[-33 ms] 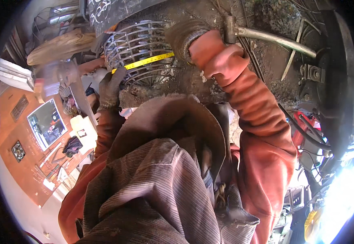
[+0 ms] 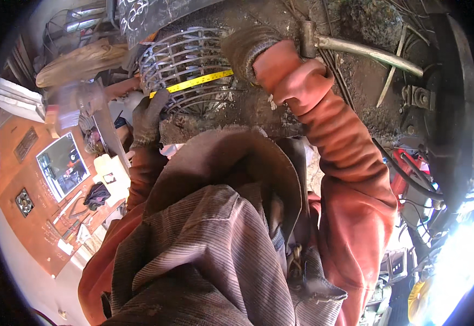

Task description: The person measures the diameter of a circular metal grate using a tape measure and records the measurements on a nearby metal plate with a marker.

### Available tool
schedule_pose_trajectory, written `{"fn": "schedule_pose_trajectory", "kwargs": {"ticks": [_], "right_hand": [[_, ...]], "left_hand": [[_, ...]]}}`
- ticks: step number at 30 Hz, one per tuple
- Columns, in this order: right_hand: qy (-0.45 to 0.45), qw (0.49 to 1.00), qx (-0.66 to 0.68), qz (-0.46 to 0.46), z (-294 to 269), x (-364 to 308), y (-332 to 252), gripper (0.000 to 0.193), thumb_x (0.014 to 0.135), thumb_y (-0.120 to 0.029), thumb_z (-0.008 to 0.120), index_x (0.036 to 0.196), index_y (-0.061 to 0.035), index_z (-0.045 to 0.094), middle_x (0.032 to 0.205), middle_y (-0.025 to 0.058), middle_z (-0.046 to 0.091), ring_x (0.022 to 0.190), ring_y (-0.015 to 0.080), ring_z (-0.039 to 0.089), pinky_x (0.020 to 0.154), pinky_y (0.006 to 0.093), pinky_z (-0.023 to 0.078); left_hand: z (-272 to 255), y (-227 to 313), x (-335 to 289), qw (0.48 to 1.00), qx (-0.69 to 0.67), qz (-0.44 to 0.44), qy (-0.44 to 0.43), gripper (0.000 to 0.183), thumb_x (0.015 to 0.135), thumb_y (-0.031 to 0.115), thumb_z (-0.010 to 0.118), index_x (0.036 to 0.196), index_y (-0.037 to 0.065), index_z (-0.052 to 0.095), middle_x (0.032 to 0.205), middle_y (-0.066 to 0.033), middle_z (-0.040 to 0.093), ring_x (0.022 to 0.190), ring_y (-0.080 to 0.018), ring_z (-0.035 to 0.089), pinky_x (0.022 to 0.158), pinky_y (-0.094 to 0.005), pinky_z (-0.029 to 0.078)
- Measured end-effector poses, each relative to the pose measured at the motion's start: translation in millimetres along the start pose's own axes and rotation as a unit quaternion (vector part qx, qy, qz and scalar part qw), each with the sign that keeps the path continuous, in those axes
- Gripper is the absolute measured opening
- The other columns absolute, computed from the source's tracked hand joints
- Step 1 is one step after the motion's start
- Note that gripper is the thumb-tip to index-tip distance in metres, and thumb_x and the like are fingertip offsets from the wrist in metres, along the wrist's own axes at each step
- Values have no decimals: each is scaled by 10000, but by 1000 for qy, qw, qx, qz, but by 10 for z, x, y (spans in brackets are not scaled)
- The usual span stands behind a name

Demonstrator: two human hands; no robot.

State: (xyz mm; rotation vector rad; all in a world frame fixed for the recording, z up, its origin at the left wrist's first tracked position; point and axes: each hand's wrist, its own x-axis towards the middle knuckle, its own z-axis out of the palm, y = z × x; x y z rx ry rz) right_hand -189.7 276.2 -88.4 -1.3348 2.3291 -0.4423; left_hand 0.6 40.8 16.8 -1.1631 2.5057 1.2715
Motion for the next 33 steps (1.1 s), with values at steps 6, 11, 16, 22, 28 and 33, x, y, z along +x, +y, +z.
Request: {"fn": "schedule_pose_trajectory", "kwargs": {"ticks": [6,11,16,22,28,33], "right_hand": [[53,998,32,14,153,-22,63,212,817,-179,737,968,-39,789,948,214,766,902,373,769,772,472,617],[79,996,33,32,101,-100,-9,217,840,-180,717,987,-37,788,961,212,767,906,379,767,778,485,614],[29,999,-14,41,-133,-183,-235,202,896,-195,680,996,-78,810,999,132,774,948,292,752,853,394,581],[143,729,-476,471,905,166,-302,252,962,-232,629,1146,-106,745,1070,127,753,1008,320,725,877,495,576],[119,986,80,82,-347,-771,-326,491,819,-378,846,1154,-43,721,926,175,643,864,358,684,775,446,563],[118,978,137,107,-850,-965,-438,461,929,-290,750,1278,-1,667,1081,236,644,995,395,692,855,435,563]], "left_hand": [[32,-81,13,999,-35,4,3,705,870,523,798,1196,-94,695,1010,-106,733,844,-156,655,738,-314,522],[92,-27,-1,994,-107,0,-9,715,854,505,832,1205,-100,686,1053,-122,736,879,-167,669,773,-321,535],[-7,-338,143,999,25,41,23,540,869,366,854,1191,-46,719,1028,-143,766,948,-198,707,841,-363,558],[118,-97,-10,988,-13,148,30,482,850,387,846,1153,26,742,1029,-136,780,904,-264,745,823,-409,569],[-29,-6,-129,990,18,138,28,487,854,393,825,1157,32,701,1058,-212,754,991,-383,734,844,-467,563],[-63,-179,-141,975,24,212,65,511,788,378,863,1115,26,690,1042,-212,739,979,-416,716,826,-497,558]]}}
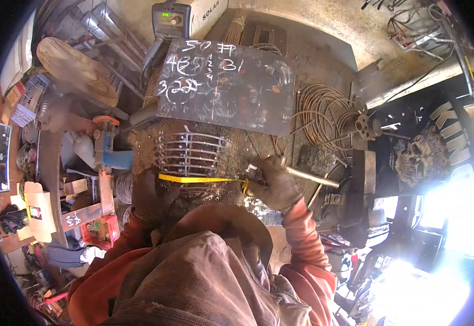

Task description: The person measures the diameter of a circular metal grate using a tape measure and records the measurements on a nearby metal plate with a marker.

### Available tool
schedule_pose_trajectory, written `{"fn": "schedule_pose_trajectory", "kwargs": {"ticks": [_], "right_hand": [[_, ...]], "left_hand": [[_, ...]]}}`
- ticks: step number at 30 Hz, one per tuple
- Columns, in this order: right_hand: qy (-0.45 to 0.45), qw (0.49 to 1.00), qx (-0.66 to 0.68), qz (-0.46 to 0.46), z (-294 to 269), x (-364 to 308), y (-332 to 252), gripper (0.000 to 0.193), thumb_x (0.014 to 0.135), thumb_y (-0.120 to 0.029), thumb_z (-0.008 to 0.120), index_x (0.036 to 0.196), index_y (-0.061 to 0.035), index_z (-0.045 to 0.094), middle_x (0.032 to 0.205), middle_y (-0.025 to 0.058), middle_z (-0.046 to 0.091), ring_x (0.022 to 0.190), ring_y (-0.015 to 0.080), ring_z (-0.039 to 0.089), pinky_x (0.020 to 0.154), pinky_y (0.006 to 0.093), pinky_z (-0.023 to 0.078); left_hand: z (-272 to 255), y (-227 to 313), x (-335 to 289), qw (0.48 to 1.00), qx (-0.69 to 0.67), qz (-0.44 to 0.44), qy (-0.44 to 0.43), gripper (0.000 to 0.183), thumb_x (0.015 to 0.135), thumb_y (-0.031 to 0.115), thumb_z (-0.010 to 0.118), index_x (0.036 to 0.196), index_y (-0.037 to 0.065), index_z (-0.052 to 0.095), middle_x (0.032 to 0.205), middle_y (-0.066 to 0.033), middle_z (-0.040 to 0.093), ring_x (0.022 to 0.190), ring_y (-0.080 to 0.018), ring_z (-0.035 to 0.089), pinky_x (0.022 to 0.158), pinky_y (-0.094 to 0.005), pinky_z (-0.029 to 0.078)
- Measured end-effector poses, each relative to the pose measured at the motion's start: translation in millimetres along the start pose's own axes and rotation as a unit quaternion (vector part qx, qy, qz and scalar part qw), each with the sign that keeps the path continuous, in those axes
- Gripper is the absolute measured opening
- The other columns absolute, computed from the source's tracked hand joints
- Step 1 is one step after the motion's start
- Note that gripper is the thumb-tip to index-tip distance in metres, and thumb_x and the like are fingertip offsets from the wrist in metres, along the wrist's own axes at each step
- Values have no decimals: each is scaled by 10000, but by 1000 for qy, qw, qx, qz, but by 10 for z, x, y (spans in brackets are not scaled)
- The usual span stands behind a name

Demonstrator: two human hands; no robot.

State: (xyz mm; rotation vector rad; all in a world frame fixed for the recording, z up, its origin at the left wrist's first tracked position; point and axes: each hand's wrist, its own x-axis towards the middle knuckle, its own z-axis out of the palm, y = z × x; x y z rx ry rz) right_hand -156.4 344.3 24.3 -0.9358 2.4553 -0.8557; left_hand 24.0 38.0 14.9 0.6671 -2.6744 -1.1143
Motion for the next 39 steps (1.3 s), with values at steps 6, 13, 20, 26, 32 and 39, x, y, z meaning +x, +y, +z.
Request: {"fn": "schedule_pose_trajectory", "kwargs": {"ticks": [6,13,20,26,32,39], "right_hand": [[154,981,112,-22,-230,482,-94,321,981,-10,577,1290,12,662,951,145,640,797,262,655,737,360,535],[221,946,233,47,-121,1283,-329,267,999,-89,656,1253,-15,687,897,91,706,775,137,662,702,287,534],[364,929,16,-64,-77,1772,-126,259,956,-90,670,1206,-60,732,1025,170,752,1004,372,699,896,421,542],[367,922,100,65,-253,2035,92,190,973,-152,674,1130,-65,735,1007,167,751,953,321,739,859,399,565],[352,931,91,20,-246,2125,125,199,961,-172,692,1093,-27,725,972,166,751,899,276,743,828,385,566],[358,928,98,34,-234,2121,-33,228,947,-162,688,1123,-24,732,1036,177,751,943,290,739,867,388,563]], "left_hand": [[221,-576,-54,988,83,118,46,570,708,397,898,1071,22,668,1031,-214,686,939,-451,657,802,-524,519],[205,-764,-93,997,13,77,6,757,649,459,935,1173,-6,649,1153,-237,652,1009,-452,627,868,-525,504],[210,-539,50,995,61,78,6,554,694,419,915,1024,45,675,1002,-187,684,956,-434,650,825,-512,517],[141,-504,103,990,50,120,54,536,703,389,912,1022,29,675,1010,-196,690,958,-438,658,819,-517,522],[1,-574,75,982,9,174,72,508,694,324,919,1037,34,682,1011,-174,691,943,-404,665,825,-503,527],[-156,-752,-13,987,-116,77,-82,375,703,186,848,1031,62,715,1036,-161,684,957,-385,661,834,-463,532]]}}
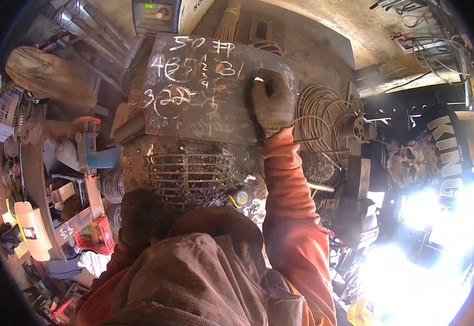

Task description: The person measures the diameter of a circular metal grate using a tape measure and records the measurements on a nearby metal plate with a marker.

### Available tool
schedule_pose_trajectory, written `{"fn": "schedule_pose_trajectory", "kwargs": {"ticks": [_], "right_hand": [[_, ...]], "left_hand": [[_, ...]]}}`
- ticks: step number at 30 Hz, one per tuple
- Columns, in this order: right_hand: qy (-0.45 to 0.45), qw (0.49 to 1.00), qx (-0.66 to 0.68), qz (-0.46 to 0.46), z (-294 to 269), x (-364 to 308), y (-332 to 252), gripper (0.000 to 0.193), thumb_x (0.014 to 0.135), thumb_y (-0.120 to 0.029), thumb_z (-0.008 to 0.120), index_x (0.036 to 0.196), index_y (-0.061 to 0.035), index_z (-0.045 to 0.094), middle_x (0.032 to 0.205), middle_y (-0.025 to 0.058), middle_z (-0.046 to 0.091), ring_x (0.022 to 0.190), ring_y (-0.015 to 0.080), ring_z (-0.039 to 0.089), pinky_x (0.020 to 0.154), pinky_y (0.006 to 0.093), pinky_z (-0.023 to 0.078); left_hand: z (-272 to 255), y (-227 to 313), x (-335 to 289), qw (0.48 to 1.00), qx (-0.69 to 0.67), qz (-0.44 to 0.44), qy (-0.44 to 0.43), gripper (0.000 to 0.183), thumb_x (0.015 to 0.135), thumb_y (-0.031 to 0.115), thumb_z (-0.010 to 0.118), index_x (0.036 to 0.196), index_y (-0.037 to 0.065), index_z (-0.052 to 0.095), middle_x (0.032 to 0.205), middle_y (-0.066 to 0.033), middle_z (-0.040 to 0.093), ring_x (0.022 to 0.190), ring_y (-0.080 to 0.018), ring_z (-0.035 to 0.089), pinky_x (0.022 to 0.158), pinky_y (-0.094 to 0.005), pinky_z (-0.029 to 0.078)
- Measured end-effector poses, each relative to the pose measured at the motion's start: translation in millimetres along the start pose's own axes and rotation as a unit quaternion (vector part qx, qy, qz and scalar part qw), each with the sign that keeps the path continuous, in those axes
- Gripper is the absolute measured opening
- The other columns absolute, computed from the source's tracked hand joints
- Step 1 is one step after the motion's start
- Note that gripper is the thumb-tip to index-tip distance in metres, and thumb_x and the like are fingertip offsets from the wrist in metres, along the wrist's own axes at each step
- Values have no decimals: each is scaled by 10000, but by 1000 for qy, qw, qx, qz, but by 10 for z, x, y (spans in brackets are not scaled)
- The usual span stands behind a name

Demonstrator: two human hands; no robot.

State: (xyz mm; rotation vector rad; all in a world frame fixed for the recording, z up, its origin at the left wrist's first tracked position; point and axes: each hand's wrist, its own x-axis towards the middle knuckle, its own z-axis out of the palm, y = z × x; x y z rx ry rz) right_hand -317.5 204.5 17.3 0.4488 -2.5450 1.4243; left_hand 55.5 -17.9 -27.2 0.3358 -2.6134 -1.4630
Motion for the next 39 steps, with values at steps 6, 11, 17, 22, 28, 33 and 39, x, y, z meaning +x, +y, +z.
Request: {"fn": "schedule_pose_trajectory", "kwargs": {"ticks": [6,11,17,22,28,33,39], "right_hand": [[9,991,-96,-94,1,13,-42,222,971,-161,659,1142,-36,725,1118,201,731,1039,382,699,939,450,537],[-9,964,-146,-224,-2,117,60,202,991,-177,630,1158,-85,695,1187,164,711,1146,397,629,1026,500,451],[-5,951,-160,-264,99,86,-7,203,1011,-197,606,1171,-91,673,1199,163,700,1186,394,606,1071,521,403],[-22,963,-137,-232,129,142,21,228,1019,-218,601,1183,-76,669,1208,176,696,1183,412,601,1070,539,402],[-18,961,-120,-248,162,90,124,253,1005,-168,622,1228,-51,651,1216,172,701,1176,412,612,1082,550,402],[-19,963,-86,-255,191,-4,138,257,989,-143,630,1228,-51,644,1249,175,686,1211,415,601,1138,571,370],[-53,940,-144,-305,188,-168,8,267,973,-130,631,1227,-50,642,1309,137,666,1257,404,587,1170,610,340]], "left_hand": [[-409,562,473,982,85,149,-75,421,721,218,842,1079,54,693,1007,-160,677,953,-381,656,861,-468,526],[-754,658,1172,948,184,253,64,372,813,167,819,1132,39,676,1009,-139,692,932,-321,669,873,-444,525],[-681,7,2865,956,-42,78,280,420,933,373,783,1139,8,749,1096,-123,766,1022,-204,691,923,-382,522],[-724,176,3726,971,129,-59,190,790,901,730,610,1213,16,738,1195,-226,748,1161,-390,688,1017,-447,499],[-586,164,4018,977,125,1,170,778,857,703,649,1233,27,729,1205,-234,739,1150,-418,689,985,-457,519],[-537,37,4061,975,124,28,180,680,869,611,709,1193,14,744,1128,-234,761,1102,-403,712,946,-443,541],[-375,-388,4115,995,11,2,102,643,876,590,726,1158,13,754,1056,-188,787,1003,-329,753,904,-426,555]]}}
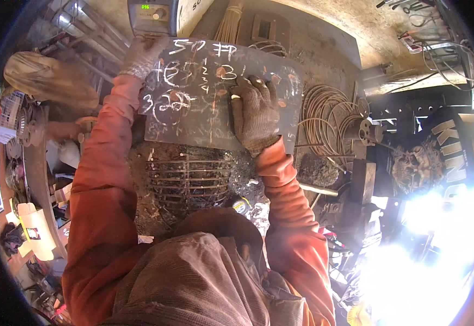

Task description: The person measures the diameter of a circular metal grate using a tape measure and records the measurements on a nearby metal plate with a marker.

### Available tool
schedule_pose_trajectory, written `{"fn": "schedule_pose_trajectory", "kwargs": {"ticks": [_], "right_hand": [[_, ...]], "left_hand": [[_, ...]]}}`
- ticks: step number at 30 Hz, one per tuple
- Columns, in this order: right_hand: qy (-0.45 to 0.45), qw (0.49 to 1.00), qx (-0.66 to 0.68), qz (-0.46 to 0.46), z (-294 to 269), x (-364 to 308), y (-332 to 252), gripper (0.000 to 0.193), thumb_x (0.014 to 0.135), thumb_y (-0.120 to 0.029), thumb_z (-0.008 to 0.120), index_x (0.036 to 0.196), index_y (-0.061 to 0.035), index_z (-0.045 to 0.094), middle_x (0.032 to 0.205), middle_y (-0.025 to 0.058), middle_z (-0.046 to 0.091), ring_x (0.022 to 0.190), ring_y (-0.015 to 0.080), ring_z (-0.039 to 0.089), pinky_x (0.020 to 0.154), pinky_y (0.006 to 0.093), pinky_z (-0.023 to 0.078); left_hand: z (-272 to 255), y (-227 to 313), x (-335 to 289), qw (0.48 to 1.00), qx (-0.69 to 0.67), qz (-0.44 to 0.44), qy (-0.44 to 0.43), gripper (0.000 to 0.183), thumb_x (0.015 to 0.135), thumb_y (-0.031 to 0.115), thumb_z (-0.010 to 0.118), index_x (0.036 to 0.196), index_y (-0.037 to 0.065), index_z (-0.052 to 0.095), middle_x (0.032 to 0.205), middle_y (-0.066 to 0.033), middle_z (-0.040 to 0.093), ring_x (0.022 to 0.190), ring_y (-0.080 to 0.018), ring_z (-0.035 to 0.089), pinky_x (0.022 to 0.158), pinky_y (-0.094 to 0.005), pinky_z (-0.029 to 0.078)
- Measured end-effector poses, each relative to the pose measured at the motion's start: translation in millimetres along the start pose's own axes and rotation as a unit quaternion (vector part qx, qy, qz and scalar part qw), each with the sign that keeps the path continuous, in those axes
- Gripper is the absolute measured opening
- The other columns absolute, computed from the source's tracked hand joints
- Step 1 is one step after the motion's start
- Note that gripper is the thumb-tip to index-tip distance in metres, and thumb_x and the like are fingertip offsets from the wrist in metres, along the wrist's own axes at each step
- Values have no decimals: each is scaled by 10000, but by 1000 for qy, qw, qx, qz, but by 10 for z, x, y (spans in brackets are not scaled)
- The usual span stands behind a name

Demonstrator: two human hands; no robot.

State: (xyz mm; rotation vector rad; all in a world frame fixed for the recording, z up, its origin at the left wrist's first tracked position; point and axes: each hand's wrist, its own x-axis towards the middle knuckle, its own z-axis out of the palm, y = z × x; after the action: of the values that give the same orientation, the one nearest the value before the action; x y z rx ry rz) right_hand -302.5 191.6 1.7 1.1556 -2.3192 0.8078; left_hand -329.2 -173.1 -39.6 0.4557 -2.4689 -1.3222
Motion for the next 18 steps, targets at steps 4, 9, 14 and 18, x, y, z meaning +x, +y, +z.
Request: {"fn": "schedule_pose_trajectory", "kwargs": {"ticks": [4,9,14,18], "right_hand": [[-17,1000,-12,22,-86,11,-31,272,967,-127,633,1227,-47,637,1276,151,672,1235,397,599,1161,598,355],[-9,998,0,56,-229,-133,2,299,952,-103,643,1247,-54,634,1260,168,679,1207,394,617,1125,572,397],[38,983,45,171,-350,-270,250,281,981,-84,633,1259,-53,658,1252,192,692,1177,394,637,1054,487,479],[37,989,28,142,-345,-219,316,255,989,-88,640,1238,-38,662,1251,189,697,1172,399,640,1040,471,492]], "left_hand": [[128,-88,-5,998,-43,-17,52,601,858,539,779,1132,3,756,1054,-165,794,971,-304,756,876,-412,557],[60,344,-128,990,-129,-53,-36,502,861,396,823,1171,6,758,1086,-119,787,936,-209,727,832,-345,552],[41,48,-61,972,-230,-49,-24,433,905,311,805,1174,-24,751,1118,-108,770,952,-188,708,848,-325,546],[72,277,-162,950,-290,-111,-23,517,889,356,820,1232,-18,721,1128,-126,757,947,-204,715,834,-346,569]]}}
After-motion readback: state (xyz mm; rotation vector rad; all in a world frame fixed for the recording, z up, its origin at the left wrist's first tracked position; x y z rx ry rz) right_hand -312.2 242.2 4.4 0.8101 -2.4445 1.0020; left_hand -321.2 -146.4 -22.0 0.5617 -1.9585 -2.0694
